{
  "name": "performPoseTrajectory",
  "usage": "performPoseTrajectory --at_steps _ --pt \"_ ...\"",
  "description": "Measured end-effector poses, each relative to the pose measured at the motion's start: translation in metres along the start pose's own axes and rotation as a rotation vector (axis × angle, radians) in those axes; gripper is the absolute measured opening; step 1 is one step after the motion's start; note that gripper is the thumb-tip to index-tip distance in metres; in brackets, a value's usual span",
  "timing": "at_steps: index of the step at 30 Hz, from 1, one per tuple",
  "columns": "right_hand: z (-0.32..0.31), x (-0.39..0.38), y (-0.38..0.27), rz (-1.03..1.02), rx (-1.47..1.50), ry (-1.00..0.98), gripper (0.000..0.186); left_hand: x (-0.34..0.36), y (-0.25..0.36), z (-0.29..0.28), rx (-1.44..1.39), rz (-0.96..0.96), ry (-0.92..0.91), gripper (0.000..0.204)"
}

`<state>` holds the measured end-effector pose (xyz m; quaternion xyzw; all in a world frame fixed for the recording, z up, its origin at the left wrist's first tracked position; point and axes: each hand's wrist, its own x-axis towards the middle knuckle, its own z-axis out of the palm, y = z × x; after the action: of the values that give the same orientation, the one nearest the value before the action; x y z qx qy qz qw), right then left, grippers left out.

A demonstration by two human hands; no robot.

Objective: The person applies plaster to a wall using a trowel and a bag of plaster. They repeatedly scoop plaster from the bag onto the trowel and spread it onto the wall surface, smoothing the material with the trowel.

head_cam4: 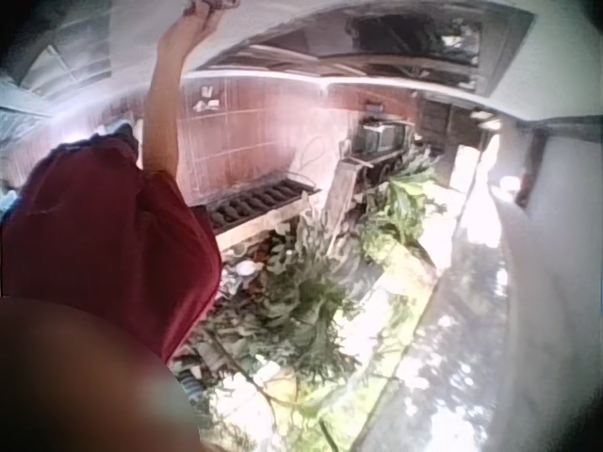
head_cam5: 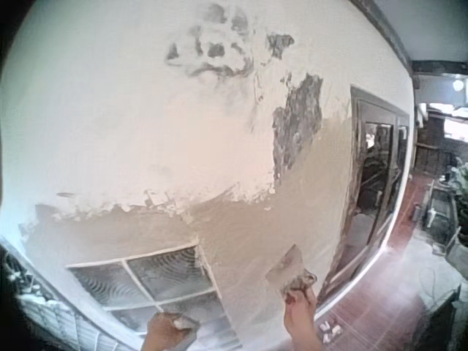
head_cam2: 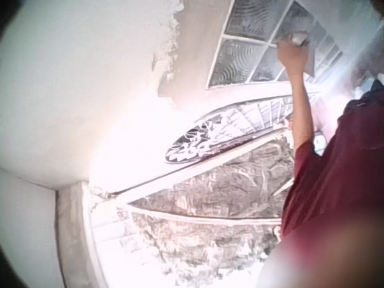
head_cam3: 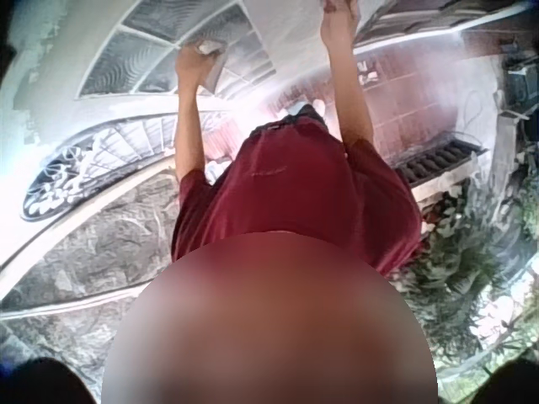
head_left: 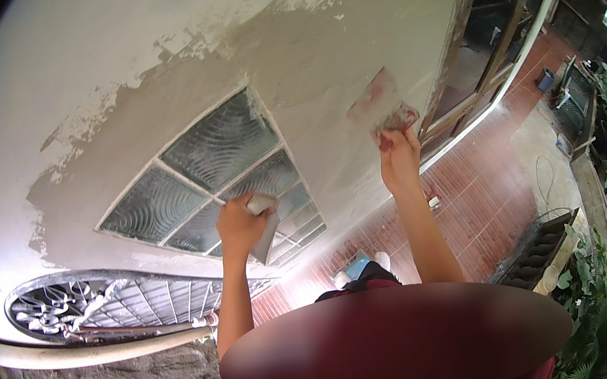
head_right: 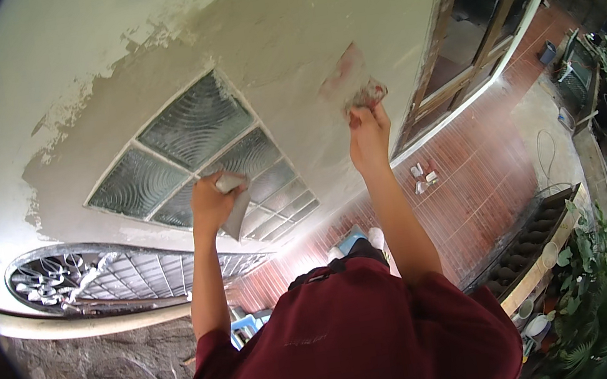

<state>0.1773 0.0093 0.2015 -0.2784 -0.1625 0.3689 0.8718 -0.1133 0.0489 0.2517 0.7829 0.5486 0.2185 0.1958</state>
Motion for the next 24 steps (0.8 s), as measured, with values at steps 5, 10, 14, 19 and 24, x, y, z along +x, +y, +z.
performPoseTrajectory --at_steps 5,10,14,19,24 --pt "0.062 0.052 -0.016 -0.567 -0.753 0.033 0.05 -0.004 -0.02 0.013 -0.153 -0.008 -0.034 0.019" --pt "0.116 0.093 -0.003 -1.174 -0.957 -0.111 0.061 -0.004 -0.043 0.019 -0.205 -0.102 -0.089 0.023" --pt "0.124 0.117 0.031 -1.213 -1.128 -0.161 0.061 -0.016 -0.065 0.02 -0.434 -0.174 -0.095 0.018" --pt "0.091 0.07 0.084 -1.116 -1.169 -0.31 0.056 -0.021 -0.091 0.013 -0.584 -0.221 -0.101 0.016" --pt "0.055 0.024 0.064 -1.017 -1.052 -0.325 0.049 -0.018 -0.086 0.016 -0.629 -0.165 -0.06 0.017"
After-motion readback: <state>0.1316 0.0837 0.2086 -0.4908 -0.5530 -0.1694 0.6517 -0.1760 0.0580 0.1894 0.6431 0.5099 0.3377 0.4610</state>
